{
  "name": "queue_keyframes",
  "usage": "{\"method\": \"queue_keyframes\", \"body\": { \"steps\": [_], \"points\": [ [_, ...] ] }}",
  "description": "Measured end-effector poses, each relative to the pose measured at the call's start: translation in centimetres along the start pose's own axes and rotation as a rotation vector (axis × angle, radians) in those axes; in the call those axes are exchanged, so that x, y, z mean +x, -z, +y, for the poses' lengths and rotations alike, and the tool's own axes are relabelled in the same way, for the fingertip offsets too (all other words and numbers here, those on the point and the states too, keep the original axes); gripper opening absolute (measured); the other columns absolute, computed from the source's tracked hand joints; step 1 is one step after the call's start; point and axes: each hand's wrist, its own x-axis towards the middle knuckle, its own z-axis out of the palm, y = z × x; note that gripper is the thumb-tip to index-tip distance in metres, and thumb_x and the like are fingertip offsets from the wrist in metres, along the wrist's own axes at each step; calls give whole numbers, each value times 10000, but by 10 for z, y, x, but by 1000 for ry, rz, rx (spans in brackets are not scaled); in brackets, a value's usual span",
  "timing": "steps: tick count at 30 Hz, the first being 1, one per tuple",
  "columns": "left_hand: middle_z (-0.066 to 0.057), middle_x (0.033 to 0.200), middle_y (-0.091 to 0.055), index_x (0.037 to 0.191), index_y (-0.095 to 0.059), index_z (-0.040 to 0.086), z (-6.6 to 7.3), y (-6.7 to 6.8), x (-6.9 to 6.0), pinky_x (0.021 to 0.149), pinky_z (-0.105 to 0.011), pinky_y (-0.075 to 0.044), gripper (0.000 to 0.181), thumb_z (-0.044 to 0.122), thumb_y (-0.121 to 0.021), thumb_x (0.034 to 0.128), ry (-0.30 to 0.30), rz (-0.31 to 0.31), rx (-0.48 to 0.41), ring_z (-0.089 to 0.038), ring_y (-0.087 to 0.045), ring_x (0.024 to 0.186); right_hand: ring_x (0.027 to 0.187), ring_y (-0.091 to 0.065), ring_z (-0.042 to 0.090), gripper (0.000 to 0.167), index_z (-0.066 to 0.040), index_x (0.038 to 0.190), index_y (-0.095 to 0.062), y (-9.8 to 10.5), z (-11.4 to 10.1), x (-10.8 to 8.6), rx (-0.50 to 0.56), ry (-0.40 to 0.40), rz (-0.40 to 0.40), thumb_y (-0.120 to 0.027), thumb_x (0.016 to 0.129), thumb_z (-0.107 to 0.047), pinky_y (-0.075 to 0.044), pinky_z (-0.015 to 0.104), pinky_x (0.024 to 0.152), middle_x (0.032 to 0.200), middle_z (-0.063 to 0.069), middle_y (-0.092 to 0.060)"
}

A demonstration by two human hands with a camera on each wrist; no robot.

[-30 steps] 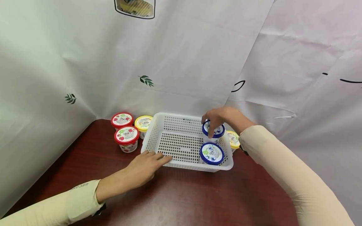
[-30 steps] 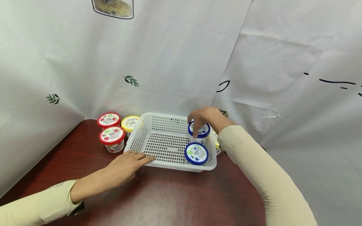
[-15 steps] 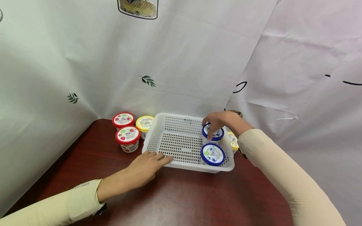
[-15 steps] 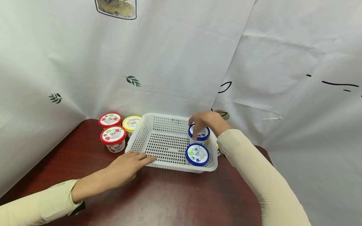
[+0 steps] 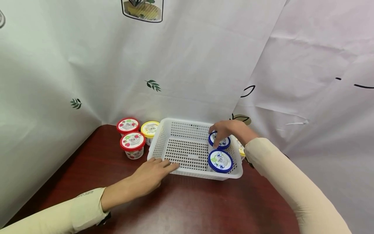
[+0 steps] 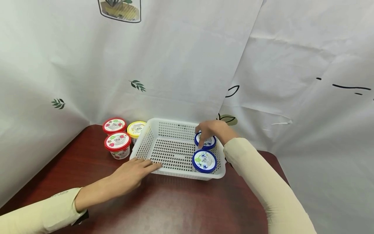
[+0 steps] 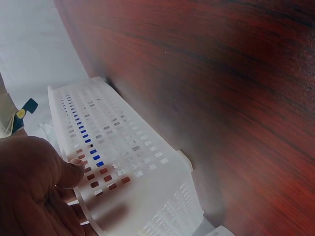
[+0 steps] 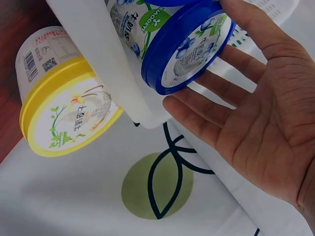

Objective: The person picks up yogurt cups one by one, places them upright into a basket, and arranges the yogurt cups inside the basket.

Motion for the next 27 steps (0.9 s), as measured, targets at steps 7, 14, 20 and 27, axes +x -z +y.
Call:
{"method": "queue_keyframes", "body": {
  "steps": [7,14,20,27],
  "points": [
    [-40,1231,-800,1461,-716,196,2,0,1,918,-465,-641,619,11,-852,887,0,-18,-9,-284,-777,1063,1614,-496,416,871,-214,1681,-544,-9,4,9,14,-12,1,-912,933,-464,-433,630,1302,1739,178,-511],
    [-41,1238,-799,1465,-715,199,3,0,0,921,-467,-642,627,1,-839,883,0,-18,-15,-284,-778,1067,1577,-540,424,896,-227,1693,-524,-14,4,11,45,-44,-4,-915,927,-480,-466,634,1276,1733,179,-515],
    [-46,1247,-801,1467,-716,200,2,1,0,929,-475,-644,628,-6,-830,885,2,-19,-14,-291,-779,1077,1594,-521,431,906,-227,1704,-506,-13,3,9,44,-53,-5,-902,934,-499,-447,644,1288,1751,175,-496],
    [-42,1241,-799,1470,-717,198,0,2,0,916,-461,-635,654,-27,-825,865,-6,-8,-14,-285,-773,1063,1581,-535,433,910,-226,1710,-496,-10,2,9,47,-48,-8,-893,944,-516,-462,637,1279,1762,177,-479]
  ]
}}
